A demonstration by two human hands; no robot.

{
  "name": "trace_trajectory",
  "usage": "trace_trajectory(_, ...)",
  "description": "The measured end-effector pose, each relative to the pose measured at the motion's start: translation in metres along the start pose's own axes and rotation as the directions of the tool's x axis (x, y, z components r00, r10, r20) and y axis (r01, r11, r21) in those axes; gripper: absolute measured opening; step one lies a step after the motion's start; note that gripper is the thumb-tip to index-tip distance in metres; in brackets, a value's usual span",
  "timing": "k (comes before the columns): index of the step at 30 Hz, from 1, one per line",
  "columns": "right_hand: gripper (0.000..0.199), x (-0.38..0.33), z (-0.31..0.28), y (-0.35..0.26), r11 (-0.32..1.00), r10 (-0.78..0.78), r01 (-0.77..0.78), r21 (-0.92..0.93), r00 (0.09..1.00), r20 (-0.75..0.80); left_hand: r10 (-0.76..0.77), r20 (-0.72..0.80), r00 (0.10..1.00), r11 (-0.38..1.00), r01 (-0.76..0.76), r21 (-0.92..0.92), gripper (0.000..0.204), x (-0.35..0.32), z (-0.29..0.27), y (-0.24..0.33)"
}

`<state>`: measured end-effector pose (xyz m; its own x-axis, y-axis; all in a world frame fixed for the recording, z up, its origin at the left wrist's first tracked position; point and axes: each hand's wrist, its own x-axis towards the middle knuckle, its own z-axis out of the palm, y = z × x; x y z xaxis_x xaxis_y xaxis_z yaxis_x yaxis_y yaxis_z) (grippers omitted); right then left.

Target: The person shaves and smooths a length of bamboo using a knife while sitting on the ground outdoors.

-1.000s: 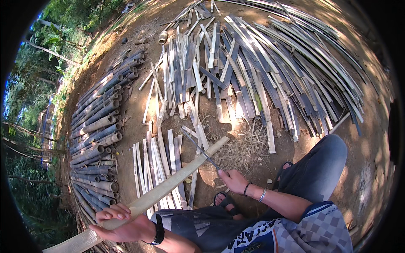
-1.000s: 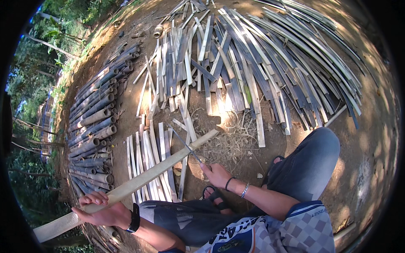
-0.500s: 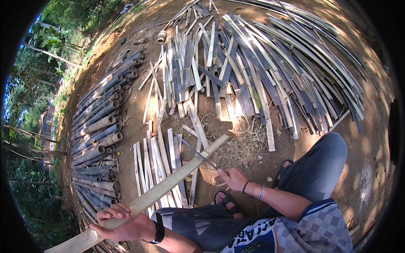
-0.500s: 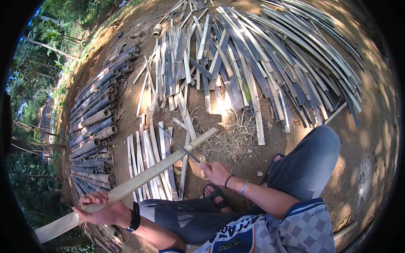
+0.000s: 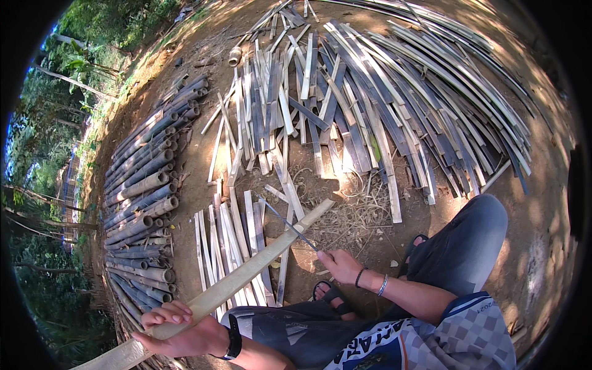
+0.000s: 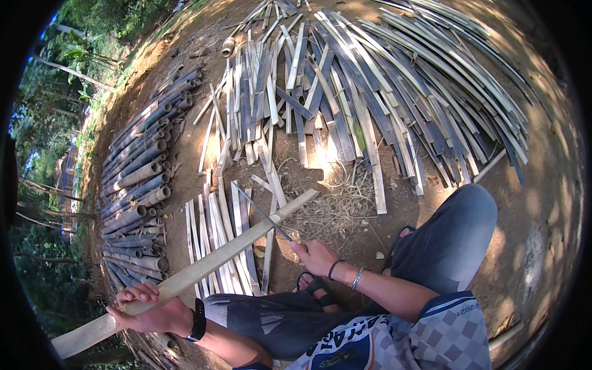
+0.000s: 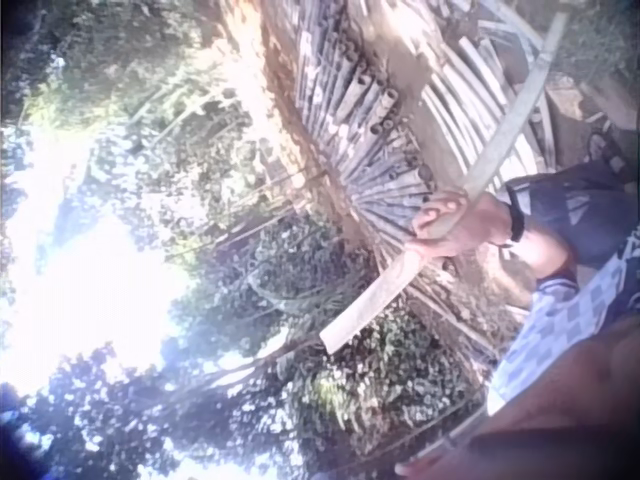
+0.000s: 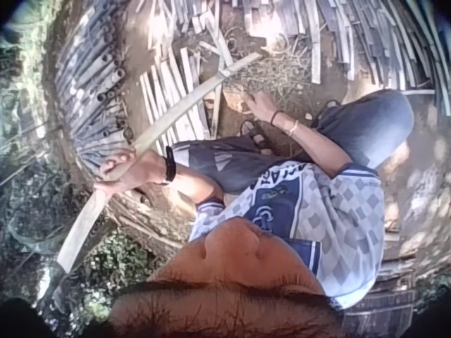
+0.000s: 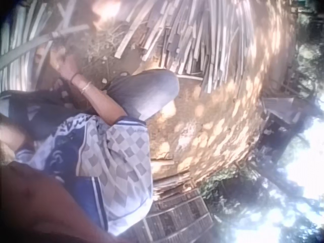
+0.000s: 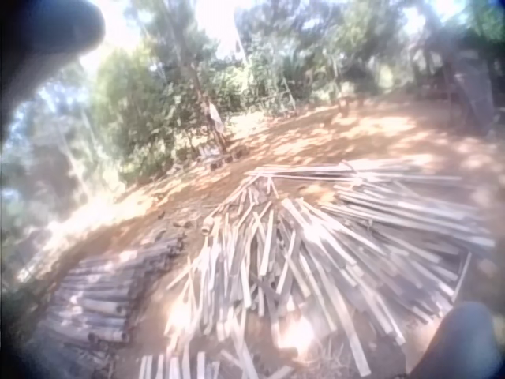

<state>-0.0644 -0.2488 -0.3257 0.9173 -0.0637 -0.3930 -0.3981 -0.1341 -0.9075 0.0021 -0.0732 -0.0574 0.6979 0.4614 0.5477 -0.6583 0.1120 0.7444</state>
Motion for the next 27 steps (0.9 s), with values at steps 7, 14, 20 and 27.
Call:
trace_trajectory(7,0.063,0.008,-0.001,0.006,0.993,0.117,-0.117,0.030,0.993,-0.009,-0.004,-0.030,1.000,1.000,0.004,0.007,0.052,0.001,0.000,-0.001)
trace_trajectory(14,0.064,0.014,-0.003,0.024,0.996,0.089,-0.089,0.002,0.995,-0.053,0.002,-0.048,0.999,0.999,-0.001,0.032,0.051,0.001,0.002,-0.002)
trace_trajectory(20,0.065,0.017,0.003,0.031,0.998,0.060,-0.060,0.001,0.998,-0.011,-0.008,-0.048,0.999,1.000,0.008,0.011,0.051,0.004,-0.001,-0.003)
trace_trajectory(27,0.064,0.013,0.009,0.025,1.000,-0.012,0.012,0.000,0.998,-0.056,-0.017,-0.005,1.000,0.999,0.016,-0.040,0.050,0.003,-0.001,-0.001)
